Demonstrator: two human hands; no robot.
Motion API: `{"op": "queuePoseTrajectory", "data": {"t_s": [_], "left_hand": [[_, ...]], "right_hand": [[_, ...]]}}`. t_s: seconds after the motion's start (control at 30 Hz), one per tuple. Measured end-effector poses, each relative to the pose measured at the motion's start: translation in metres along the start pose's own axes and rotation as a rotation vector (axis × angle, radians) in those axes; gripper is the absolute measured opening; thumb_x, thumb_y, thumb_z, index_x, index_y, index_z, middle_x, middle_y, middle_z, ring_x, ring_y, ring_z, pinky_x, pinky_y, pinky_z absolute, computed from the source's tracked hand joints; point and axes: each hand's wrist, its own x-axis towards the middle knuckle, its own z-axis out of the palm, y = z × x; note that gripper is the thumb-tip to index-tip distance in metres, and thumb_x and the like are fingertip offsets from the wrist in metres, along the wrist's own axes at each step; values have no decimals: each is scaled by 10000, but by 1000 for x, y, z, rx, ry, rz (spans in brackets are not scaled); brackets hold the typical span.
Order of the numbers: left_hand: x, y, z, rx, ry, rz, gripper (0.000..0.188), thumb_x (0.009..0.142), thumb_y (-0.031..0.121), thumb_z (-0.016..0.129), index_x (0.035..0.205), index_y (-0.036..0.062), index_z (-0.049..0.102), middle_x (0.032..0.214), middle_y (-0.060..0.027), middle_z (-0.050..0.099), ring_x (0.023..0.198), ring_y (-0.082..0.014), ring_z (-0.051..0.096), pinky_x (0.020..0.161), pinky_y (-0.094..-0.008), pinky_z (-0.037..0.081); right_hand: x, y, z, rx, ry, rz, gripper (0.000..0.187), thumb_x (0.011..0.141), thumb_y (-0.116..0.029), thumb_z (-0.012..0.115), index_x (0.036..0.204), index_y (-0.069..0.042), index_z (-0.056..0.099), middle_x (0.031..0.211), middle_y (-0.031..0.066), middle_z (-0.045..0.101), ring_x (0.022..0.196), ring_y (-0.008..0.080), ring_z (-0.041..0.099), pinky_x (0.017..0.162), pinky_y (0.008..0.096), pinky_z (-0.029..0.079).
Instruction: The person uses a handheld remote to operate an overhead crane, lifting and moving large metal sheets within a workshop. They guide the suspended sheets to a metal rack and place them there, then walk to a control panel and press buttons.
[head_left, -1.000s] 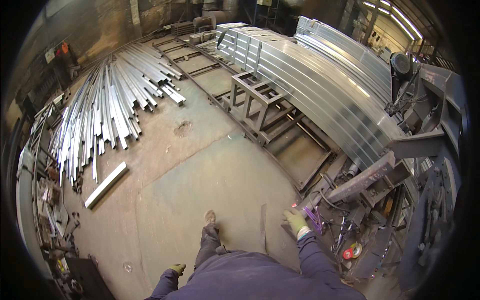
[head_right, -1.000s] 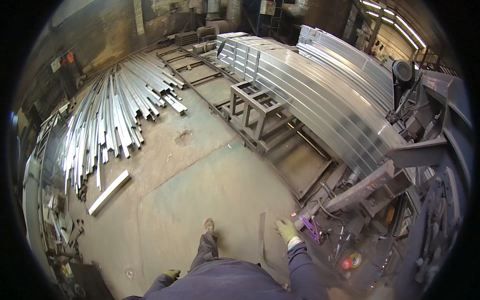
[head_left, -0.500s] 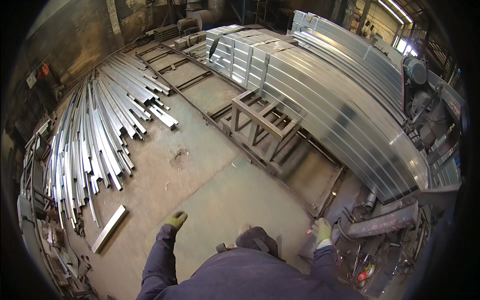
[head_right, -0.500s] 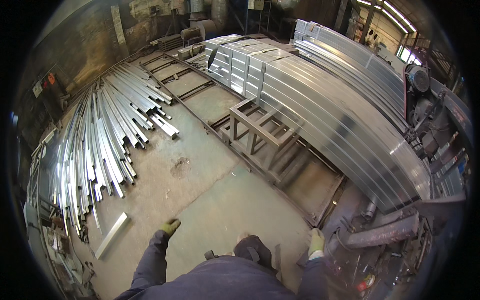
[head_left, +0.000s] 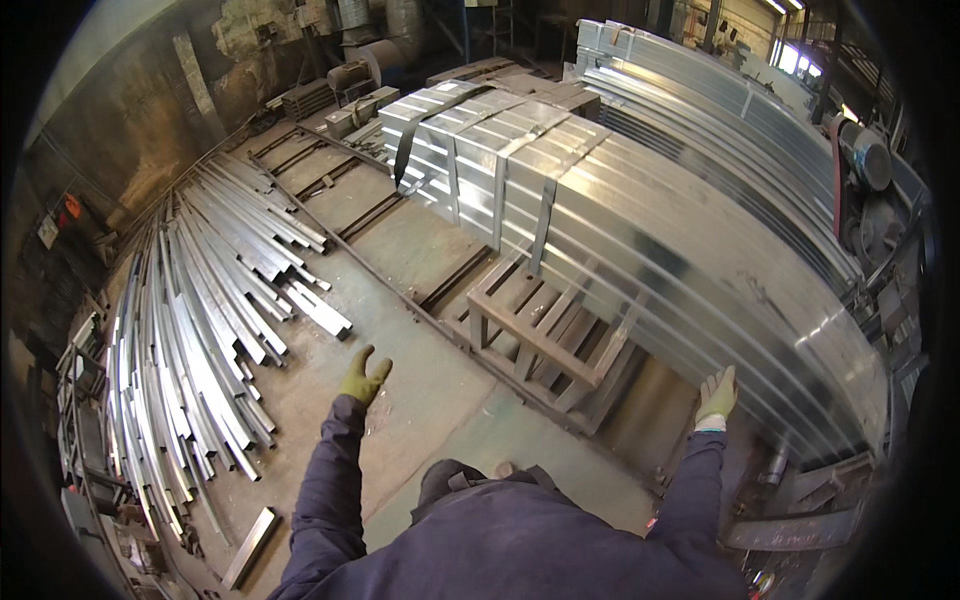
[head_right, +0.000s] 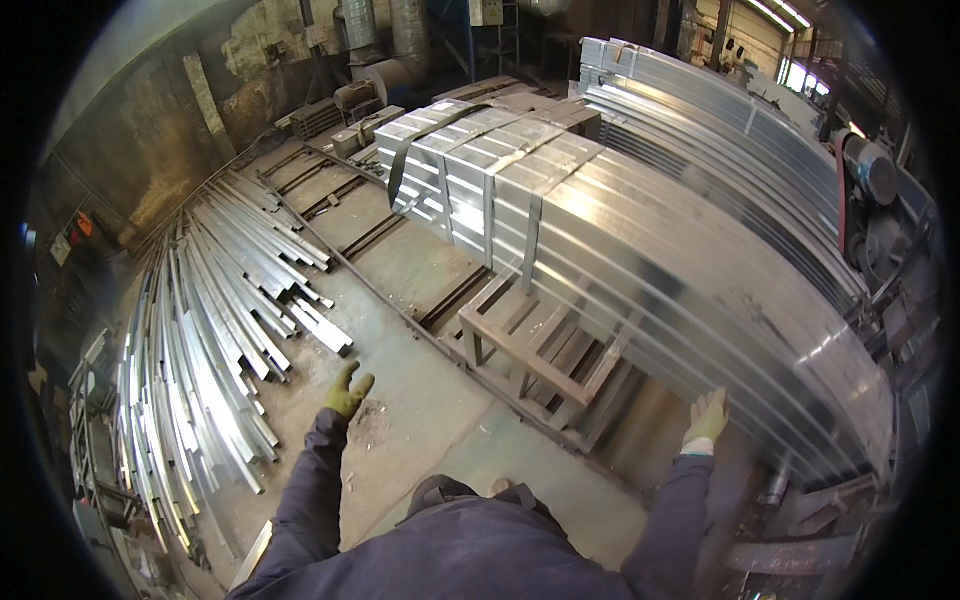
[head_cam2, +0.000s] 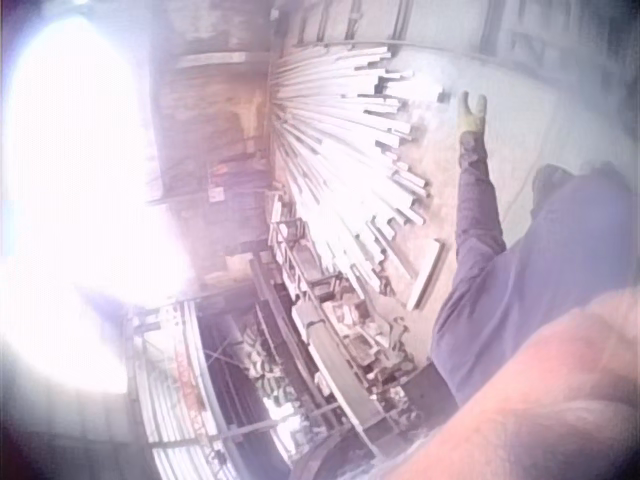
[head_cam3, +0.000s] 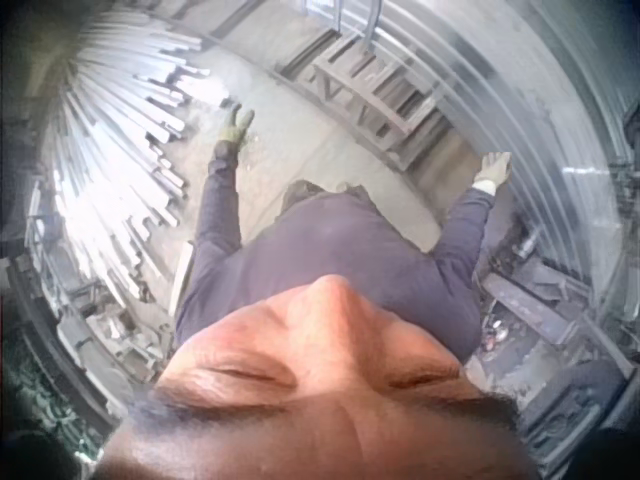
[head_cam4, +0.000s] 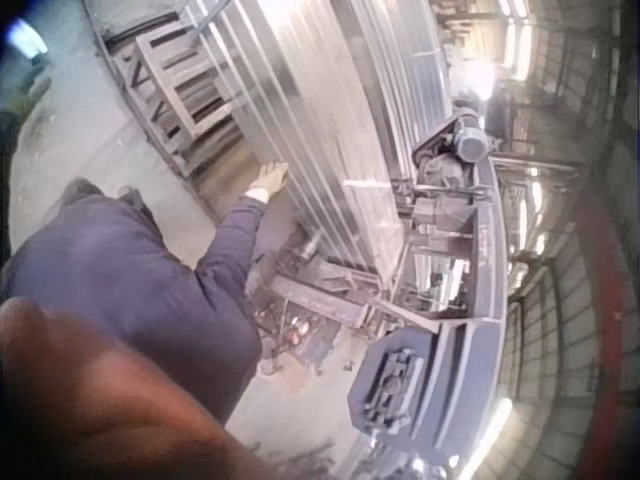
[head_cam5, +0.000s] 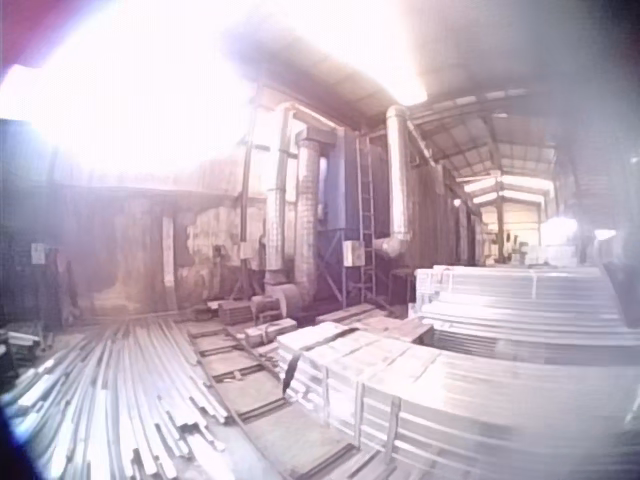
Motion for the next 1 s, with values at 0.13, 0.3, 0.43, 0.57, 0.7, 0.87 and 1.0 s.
{"op": "queuePoseTrajectory", "data": {"t_s": [0.13, 0.3, 0.43, 0.57, 0.7, 0.87, 1.0], "left_hand": [[159, 25, -8, 19, -67, 61, 844, 903, 608, 696, 1475, 17, 506, 1463, -254, 562, 1399, -386, 507, 1164, -426, 402], [415, 24, 17, -5, 126, 290, 822, 897, 607, 707, 1470, 47, 521, 1398, -252, 613, 1326, -384, 573, 1107, -427, 439], [637, 22, 33, -373, 3, 325, 749, 938, 332, 743, 1548, 92, 381, 1469, -196, 539, 1312, -311, 564, 1082, -394, 466], [785, 19, 44, -693, -36, 107, 865, 965, 162, 749, 1637, 116, 207, 1463, -160, 503, 1223, -230, 580, 981, -321, 500], [841, 17, 55, -425, -97, 301, 736, 968, 200, 732, 1535, 94, 275, 1357, -139, 529, 1129, -199, 578, 926, -317, 502], [793, 21, 66, -554, -320, 232, 525, 978, 295, 712, 1362, 88, 420, 1174, -103, 571, 1001, -188, 595, 846, -330, 513], [703, 42, 87, -544, -556, 224, 406, 986, 371, 696, 1223, 83, 536, 1028, -75, 604, 898, -179, 608, 781, -340, 522]], "right_hand": [[28, -30, 87, 69, 58, -76, 793, 991, -474, 640, 1612, -106, 314, 1677, 184, 278, 1518, 392, 318, 1213, 481, 309], [52, -29, 153, 64, 214, -105, 876, 954, -542, 676, 1617, -110, 302, 1650, 154, 329, 1517, 366, 318, 1209, 461, 316], [69, -17, 186, 87, 371, -159, 802, 920, -551, 700, 1554, -185, 374, 1573, 106, 409, 1449, 343, 365, 1157, 580, 340], [87, -19, 204, -2, 626, -159, 946, 869, -670, 688, 1562, -141, 321, 1600, 106, 355, 1422, 337, 379, 1107, 624, 393], [100, -19, 218, -122, 680, -265, 985, 883, -675, 661, 1562, -51, 315, 1570, 182, 424, 1378, 375, 473, 1069, 551, 450], [112, -11, 242, -459, 1041, -319, 938, 950, -588, 613, 1482, 138, 349, 1445, 373, 492, 1305, 479, 549, 1090, 486, 461], [101, -17, 256, -482, 1056, -285, 1000, 955, -577, 602, 1523, 160, 236, 1517, 420, 369, 1399, 515, 437, 1154, 494, 408]]}}
